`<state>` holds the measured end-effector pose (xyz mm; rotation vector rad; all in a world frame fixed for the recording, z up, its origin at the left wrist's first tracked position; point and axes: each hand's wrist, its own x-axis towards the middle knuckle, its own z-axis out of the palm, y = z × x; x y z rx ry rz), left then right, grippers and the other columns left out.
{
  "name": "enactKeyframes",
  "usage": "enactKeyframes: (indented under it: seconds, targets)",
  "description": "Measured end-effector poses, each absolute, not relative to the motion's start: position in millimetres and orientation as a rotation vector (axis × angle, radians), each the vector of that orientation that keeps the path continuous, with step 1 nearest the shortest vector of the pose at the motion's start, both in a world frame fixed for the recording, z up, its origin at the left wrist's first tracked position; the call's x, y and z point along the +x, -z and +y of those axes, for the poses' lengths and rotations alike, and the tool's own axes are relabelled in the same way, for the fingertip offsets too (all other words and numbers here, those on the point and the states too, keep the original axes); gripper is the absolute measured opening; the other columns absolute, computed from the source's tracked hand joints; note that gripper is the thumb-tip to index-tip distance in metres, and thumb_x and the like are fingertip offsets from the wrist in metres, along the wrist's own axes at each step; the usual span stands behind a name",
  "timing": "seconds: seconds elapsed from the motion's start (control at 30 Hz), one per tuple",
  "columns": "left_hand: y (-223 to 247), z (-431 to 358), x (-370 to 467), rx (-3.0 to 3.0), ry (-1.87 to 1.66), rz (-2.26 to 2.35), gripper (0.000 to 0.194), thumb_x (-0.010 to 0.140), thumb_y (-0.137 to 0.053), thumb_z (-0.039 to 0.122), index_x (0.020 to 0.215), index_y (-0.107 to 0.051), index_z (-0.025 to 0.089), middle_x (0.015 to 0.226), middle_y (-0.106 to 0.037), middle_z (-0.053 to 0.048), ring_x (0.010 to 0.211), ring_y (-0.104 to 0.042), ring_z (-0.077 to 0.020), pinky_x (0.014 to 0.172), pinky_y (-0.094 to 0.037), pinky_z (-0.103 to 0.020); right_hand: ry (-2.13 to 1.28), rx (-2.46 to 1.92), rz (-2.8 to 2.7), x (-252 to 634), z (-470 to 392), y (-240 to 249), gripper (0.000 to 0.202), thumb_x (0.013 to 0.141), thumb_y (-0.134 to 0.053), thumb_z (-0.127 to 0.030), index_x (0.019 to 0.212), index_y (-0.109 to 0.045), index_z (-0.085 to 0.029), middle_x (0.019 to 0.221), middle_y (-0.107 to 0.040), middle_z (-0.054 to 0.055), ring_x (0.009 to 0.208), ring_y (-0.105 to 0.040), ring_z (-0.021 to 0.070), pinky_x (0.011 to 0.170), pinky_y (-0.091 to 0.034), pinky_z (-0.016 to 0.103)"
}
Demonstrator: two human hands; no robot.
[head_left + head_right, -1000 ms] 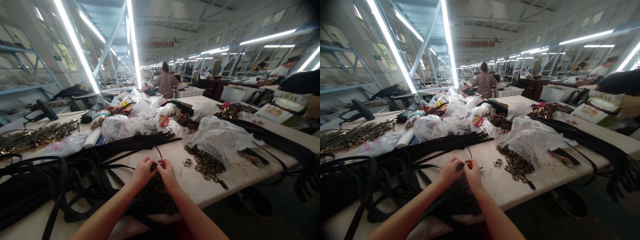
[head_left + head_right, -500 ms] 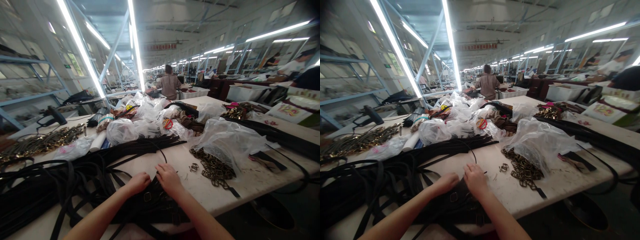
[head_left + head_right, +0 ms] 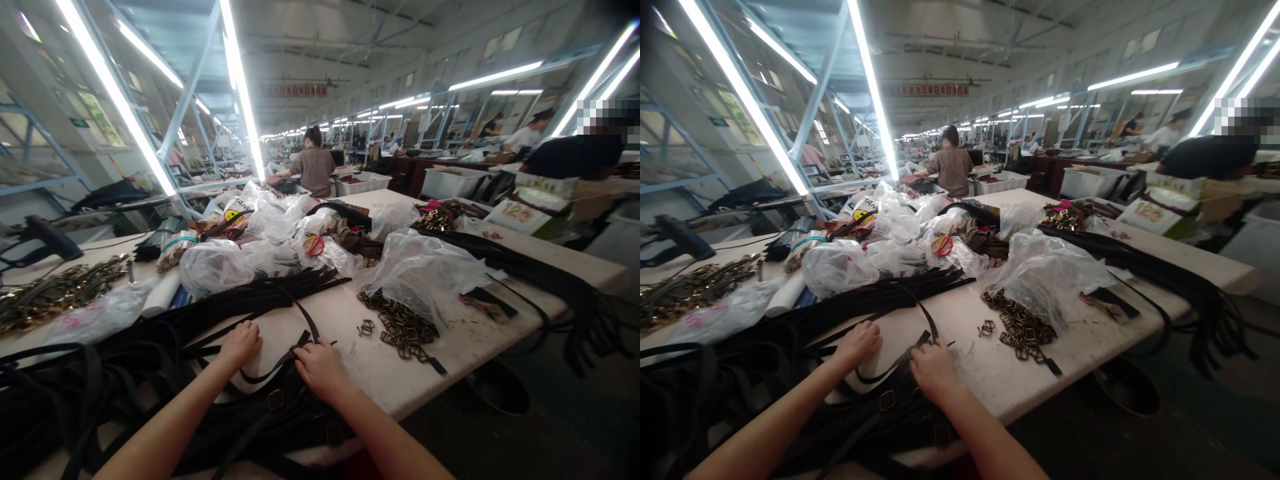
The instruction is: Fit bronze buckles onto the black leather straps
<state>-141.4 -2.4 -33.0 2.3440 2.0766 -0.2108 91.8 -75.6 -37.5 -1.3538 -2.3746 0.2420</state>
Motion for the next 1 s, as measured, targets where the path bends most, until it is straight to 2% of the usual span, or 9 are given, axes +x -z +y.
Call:
enactKeyframes:
  seconds: [0.1,0.23,0.4,0.5,0.57,0.73,0.83,0.93,1.0]
  targets:
    - [29.4,6.8,-150.2,2.307,0.229,2.144,0.028,0.08,-0.035,0.017,0.102,-0.052,0.013,0.106,-0.053,-0.017,0.097,-0.052,-0.0265,0.079,-0.039,-0.04,-0.239,-1.36,-2.372,91.9,-76.5,38.8,0.025,0.084,-0.039,-0.028,0.1,-0.057,-0.022,0.085,-0.064,0.004,0.08,-0.056,0.0161,0.086,-0.03,0.032]
    - [23.2,11.1,-160.5,2.301,0.27,2.108,0.029,0.079,-0.03,0.008,0.093,-0.055,0.008,0.094,-0.057,-0.019,0.085,-0.056,-0.0262,0.073,-0.04,-0.04,-0.232,-1.353,-2.355,92.1,-78.1,41.0,0.024,0.084,-0.039,-0.027,0.099,-0.057,-0.022,0.085,-0.064,0.004,0.081,-0.056,0.0158,0.088,-0.03,0.032]
    - [18.9,-12.5,-136.9,2.404,0.227,1.831,0.022,0.077,-0.038,0.018,0.083,-0.059,0.015,0.085,-0.061,-0.009,0.08,-0.056,-0.0208,0.072,-0.04,-0.03,-0.219,-1.368,-2.335,92.0,-78.8,42.0,0.022,0.082,-0.041,-0.025,0.097,-0.058,-0.022,0.084,-0.064,0.004,0.08,-0.056,0.0163,0.087,-0.031,0.032]
    - [12.2,-26.5,-114.1,2.4,0.175,1.647,0.021,0.075,-0.042,0.029,0.079,-0.06,0.019,0.078,-0.062,-0.002,0.072,-0.055,-0.0161,0.063,-0.039,-0.023,-0.234,-1.364,-2.344,92.7,-78.8,41.4,0.023,0.082,-0.041,-0.025,0.099,-0.057,-0.021,0.084,-0.064,0.005,0.08,-0.056,0.0164,0.086,-0.032,0.032]
    - [7.8,-30.8,-99.1,2.362,0.151,1.551,0.021,0.072,-0.045,0.029,0.081,-0.061,0.02,0.073,-0.062,0.0,0.065,-0.055,-0.0141,0.058,-0.038,-0.021,-0.236,-1.369,-2.348,93.2,-79.1,40.4,0.022,0.082,-0.041,-0.025,0.098,-0.057,-0.021,0.084,-0.064,0.005,0.08,-0.056,0.0166,0.086,-0.032,0.032]
    - [0.6,-30.9,-71.7,2.315,0.092,1.498,0.015,0.064,-0.049,0.024,0.069,-0.062,0.018,0.067,-0.062,-0.002,0.064,-0.054,-0.0156,0.059,-0.038,-0.022,-0.255,-1.363,-2.293,95.4,-82.4,35.9,0.021,0.08,-0.045,-0.025,0.096,-0.058,-0.019,0.09,-0.062,0.006,0.084,-0.054,0.0187,0.084,-0.034,0.033]
    - [-7.6,-36.8,-66.9,2.325,0.043,1.542,0.018,0.069,-0.043,0.024,0.07,-0.059,0.016,0.07,-0.061,-0.004,0.067,-0.054,-0.0167,0.061,-0.038,-0.024,-0.278,-1.33,-2.174,97.2,-85.3,30.7,0.027,0.08,-0.045,-0.023,0.106,-0.054,-0.019,0.101,-0.059,0.006,0.092,-0.051,0.0192,0.082,-0.037,0.031]
    - [-22.2,-50.3,-69.1,2.336,-0.076,1.511,0.024,0.078,-0.033,0.024,0.079,-0.056,0.017,0.074,-0.061,-0.004,0.069,-0.054,-0.0159,0.063,-0.039,-0.024,-0.26,-1.275,-2.09,95.5,-85.0,23.3,0.037,0.079,-0.049,-0.024,0.116,-0.046,-0.018,0.114,-0.052,0.009,0.103,-0.046,0.0201,0.089,-0.034,0.033]
    - [-34.3,-58.6,-73.7,2.343,-0.163,1.444,0.023,0.08,-0.033,0.028,0.082,-0.054,0.018,0.077,-0.06,-0.003,0.072,-0.053,-0.0155,0.066,-0.038,-0.024,-0.234,-1.224,-2.102,92.2,-80.9,18.8,0.037,0.077,-0.053,-0.026,0.112,-0.047,-0.017,0.115,-0.052,0.01,0.106,-0.043,0.0209,0.092,-0.031,0.035]
